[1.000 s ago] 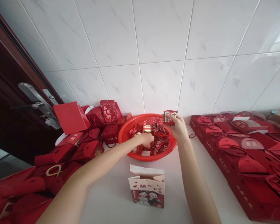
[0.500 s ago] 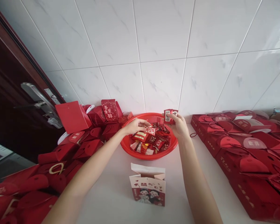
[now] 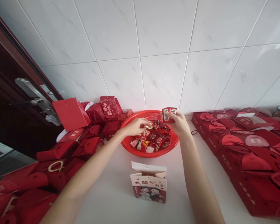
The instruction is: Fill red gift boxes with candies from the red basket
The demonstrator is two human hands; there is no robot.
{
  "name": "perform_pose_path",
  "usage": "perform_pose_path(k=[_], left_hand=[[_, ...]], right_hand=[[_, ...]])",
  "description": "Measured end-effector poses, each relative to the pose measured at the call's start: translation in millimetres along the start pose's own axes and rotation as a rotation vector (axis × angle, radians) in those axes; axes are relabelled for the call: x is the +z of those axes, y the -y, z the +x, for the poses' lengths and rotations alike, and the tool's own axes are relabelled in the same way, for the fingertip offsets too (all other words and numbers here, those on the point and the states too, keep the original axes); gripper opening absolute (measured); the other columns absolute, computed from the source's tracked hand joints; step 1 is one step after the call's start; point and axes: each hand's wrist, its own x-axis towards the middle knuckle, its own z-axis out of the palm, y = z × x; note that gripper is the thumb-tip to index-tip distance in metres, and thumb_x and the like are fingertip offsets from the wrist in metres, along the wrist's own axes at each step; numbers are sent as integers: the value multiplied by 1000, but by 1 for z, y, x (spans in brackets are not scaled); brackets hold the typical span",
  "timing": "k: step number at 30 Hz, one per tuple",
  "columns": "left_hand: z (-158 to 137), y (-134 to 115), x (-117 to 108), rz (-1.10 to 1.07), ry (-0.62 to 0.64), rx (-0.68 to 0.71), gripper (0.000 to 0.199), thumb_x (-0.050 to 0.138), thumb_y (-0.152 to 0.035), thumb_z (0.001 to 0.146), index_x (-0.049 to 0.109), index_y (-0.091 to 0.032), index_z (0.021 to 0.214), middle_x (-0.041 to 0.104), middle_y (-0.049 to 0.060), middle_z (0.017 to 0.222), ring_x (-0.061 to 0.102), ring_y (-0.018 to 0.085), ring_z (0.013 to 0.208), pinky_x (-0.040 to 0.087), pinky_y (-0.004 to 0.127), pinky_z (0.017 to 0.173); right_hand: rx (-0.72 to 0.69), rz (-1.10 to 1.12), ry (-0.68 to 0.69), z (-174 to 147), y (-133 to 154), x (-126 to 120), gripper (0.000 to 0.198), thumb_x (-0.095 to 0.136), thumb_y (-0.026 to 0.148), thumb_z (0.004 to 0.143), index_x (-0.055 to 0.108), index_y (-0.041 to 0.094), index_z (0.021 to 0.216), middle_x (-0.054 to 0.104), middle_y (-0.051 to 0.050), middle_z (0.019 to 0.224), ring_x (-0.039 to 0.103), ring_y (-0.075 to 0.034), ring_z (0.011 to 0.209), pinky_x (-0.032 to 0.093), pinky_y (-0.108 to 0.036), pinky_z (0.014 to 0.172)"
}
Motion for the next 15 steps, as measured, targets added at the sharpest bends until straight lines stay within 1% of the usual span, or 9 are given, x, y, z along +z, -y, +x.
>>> perform_pose_path(k=[1, 2, 5, 6, 8, 10, 11, 13, 15], left_hand=[[-1, -5, 3, 80, 48, -13, 29, 57, -13, 77, 77, -21, 96, 73, 4, 110, 67, 20, 102, 50, 27, 87], [-3, -9, 8, 135, 134, -21, 28, 58, -13, 76, 77, -21, 95, 73, 4, 109, 67, 19, 98, 50, 26, 84], [-5, -18, 26, 237, 477, 8, 29, 67, -15, 69, 77, -23, 94, 75, 3, 104, 67, 20, 92, 49, 25, 79], [-4, -19, 33, 295, 545, 16, 31, 70, -15, 64, 76, -23, 93, 75, 4, 102, 67, 22, 93, 48, 26, 79], [-1, -20, 43, 461, 579, -2, 32, 75, -15, 58, 74, -22, 89, 74, 7, 99, 66, 28, 95, 48, 30, 77], [5, -19, 48, 613, 596, -38, 30, 78, -17, 55, 72, -20, 85, 73, 11, 93, 65, 32, 93, 47, 33, 74], [9, -18, 49, 655, 610, -54, 29, 78, -18, 56, 71, -19, 84, 73, 11, 91, 65, 32, 91, 47, 34, 73], [15, -16, 47, 649, 609, -85, 24, 75, -18, 60, 69, -21, 83, 71, 8, 87, 66, 30, 85, 46, 34, 71], [19, -12, 43, 543, 550, -103, 19, 70, -15, 65, 67, -21, 82, 70, 4, 84, 66, 25, 81, 46, 31, 71]], right_hand=[[0, -10, 7, 0, 0, 0, 19, 85, 23, 59, 70, 18, 71, 76, -3, 73, 71, -18, 66, 59, -26, 59], [0, -20, 12, -1, 0, 1, 19, 85, 23, 60, 70, 18, 71, 76, -3, 74, 71, -18, 67, 60, -26, 59], [2, -35, 11, -2, 0, 1, 17, 83, 22, 63, 70, 18, 72, 75, -3, 74, 71, -18, 66, 60, -27, 59], [3, -36, 8, -2, 0, 2, 16, 82, 22, 63, 69, 18, 72, 75, -3, 73, 71, -18, 66, 61, -27, 59], [0, -34, 2, -2, -1, 2, 15, 81, 21, 63, 69, 19, 72, 74, -2, 72, 71, -18, 65, 61, -27, 58], [-4, -37, 0, -2, -2, 2, 14, 81, 21, 64, 69, 19, 71, 74, -2, 72, 71, -18, 65, 61, -27, 56], [-4, -40, 0, -2, -2, 1, 14, 80, 21, 64, 69, 19, 71, 74, -2, 73, 70, -18, 65, 61, -27, 56], [-6, -48, 5, -2, -3, 1, 13, 80, 22, 64, 70, 19, 72, 75, -2, 74, 70, -18, 65, 60, -27, 56], [-6, -53, 7, -1, -3, 1, 14, 81, 22, 63, 71, 18, 73, 75, -3, 74, 70, -18, 65, 60, -28, 57]])
